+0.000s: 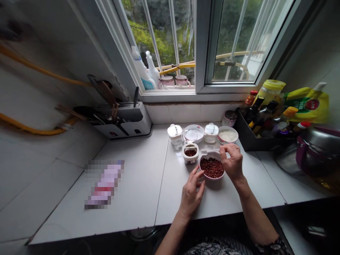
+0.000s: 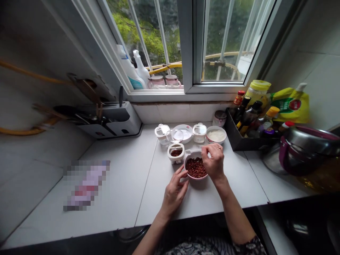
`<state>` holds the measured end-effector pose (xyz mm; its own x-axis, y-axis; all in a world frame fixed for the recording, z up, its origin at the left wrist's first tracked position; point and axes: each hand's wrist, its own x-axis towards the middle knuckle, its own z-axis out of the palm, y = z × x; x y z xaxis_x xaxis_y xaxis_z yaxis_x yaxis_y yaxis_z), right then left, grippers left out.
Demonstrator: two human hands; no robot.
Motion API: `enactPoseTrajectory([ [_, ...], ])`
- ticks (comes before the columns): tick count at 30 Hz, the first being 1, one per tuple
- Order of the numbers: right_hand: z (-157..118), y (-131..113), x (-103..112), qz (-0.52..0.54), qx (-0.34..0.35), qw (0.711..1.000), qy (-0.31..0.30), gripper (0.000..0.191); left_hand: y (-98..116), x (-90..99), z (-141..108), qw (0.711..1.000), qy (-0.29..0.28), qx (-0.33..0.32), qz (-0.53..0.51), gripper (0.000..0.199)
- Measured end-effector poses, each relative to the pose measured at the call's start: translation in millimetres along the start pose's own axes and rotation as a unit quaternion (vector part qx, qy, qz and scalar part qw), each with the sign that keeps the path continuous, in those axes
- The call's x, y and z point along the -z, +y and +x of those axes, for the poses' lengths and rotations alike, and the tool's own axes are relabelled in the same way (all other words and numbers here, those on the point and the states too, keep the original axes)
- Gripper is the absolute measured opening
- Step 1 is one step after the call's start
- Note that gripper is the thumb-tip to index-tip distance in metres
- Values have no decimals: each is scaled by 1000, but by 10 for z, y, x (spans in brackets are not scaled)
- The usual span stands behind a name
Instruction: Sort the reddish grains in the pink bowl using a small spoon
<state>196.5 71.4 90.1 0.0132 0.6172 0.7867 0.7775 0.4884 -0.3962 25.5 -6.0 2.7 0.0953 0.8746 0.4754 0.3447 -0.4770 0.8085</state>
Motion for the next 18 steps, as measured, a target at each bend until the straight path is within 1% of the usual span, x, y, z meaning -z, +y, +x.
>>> enactPoseTrajectory([
  [3, -166, 159, 117, -27, -21, 999, -23, 33, -5, -2, -1, 1000, 1, -1, -6, 38],
  [5, -258, 200, 122, -41, -17, 998, -37, 33, -9, -4, -1, 1000, 1, -4, -5, 38],
  [9, -317, 164, 10, -67, -1, 997, -50, 32, -15, -7, -4, 1000, 4, -10, -2, 39],
  [12, -313, 106, -88, -66, 3, 995, -74, 31, -18, -7, -9, 1000, 2, -9, 5, 37],
  [14, -326, 87, -126, -56, -4, 995, -83, 32, -21, -7, -12, 1000, 1, -10, 14, 37],
  [18, -382, 134, -114, -42, -38, 996, -64, 36, -23, -3, -15, 1000, 1, -6, 11, 37],
])
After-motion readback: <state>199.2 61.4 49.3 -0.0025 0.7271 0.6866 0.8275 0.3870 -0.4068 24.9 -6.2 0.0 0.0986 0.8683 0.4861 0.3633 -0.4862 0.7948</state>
